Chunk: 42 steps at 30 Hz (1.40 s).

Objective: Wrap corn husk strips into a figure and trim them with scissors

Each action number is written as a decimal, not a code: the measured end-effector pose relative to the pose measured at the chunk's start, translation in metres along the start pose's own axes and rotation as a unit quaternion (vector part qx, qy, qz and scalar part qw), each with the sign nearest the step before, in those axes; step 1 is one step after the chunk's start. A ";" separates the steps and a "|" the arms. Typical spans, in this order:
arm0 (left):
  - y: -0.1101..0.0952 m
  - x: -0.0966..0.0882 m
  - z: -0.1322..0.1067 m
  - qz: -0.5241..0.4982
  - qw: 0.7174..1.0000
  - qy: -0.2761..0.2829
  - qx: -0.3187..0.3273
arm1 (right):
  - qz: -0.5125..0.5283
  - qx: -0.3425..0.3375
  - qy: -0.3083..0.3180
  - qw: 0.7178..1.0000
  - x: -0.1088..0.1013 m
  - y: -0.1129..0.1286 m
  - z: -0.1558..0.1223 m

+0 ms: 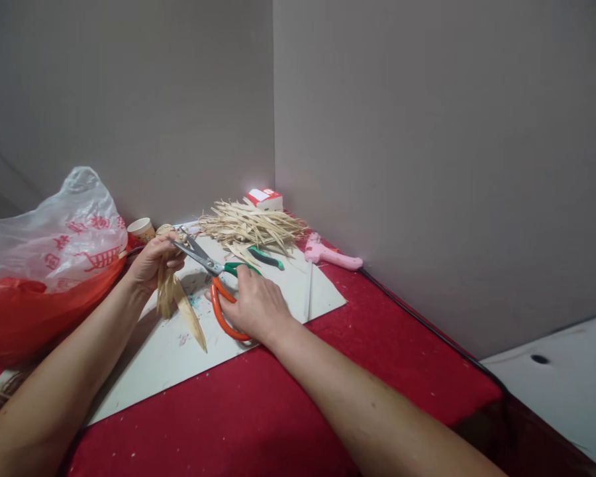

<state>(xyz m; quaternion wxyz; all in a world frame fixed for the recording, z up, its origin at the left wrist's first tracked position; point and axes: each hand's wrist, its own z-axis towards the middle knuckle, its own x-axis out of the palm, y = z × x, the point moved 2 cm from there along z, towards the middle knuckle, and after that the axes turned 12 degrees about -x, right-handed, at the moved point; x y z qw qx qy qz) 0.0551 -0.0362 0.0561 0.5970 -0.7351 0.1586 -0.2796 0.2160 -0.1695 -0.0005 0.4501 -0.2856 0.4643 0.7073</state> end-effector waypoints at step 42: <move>0.006 -0.054 0.000 0.001 0.986 0.136 -0.100 | -0.200 -0.117 0.053 0.971 -0.021 0.016 0.001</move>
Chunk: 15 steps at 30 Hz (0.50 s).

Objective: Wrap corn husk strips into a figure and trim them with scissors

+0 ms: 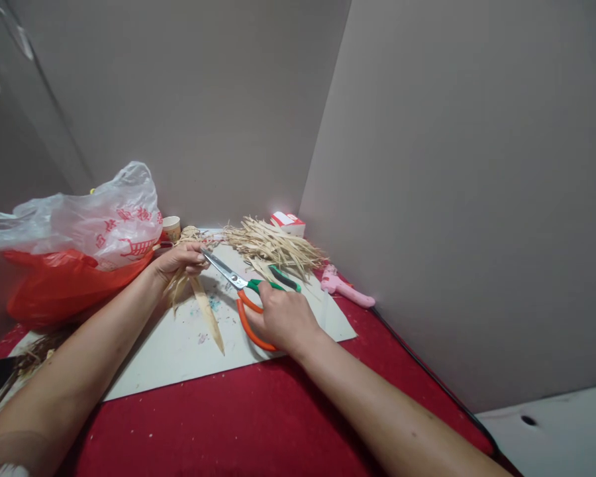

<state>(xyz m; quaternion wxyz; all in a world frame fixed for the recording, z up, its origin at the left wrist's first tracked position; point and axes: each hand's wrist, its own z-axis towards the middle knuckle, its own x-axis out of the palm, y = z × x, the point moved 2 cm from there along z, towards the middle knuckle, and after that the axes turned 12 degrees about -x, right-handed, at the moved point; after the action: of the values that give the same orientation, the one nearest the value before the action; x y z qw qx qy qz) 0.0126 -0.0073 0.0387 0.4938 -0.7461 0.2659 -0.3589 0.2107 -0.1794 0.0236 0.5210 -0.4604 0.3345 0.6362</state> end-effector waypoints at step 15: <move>0.002 -0.012 0.013 0.201 0.901 -0.383 0.019 | 0.529 0.164 -0.261 0.790 -0.007 -0.005 -0.005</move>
<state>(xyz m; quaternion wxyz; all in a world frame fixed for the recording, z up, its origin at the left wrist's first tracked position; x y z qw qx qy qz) 0.0158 0.0075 0.0301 0.6336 -0.7470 0.1931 0.0565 0.2175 -0.1855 0.0290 0.2376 0.0644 0.4763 0.8441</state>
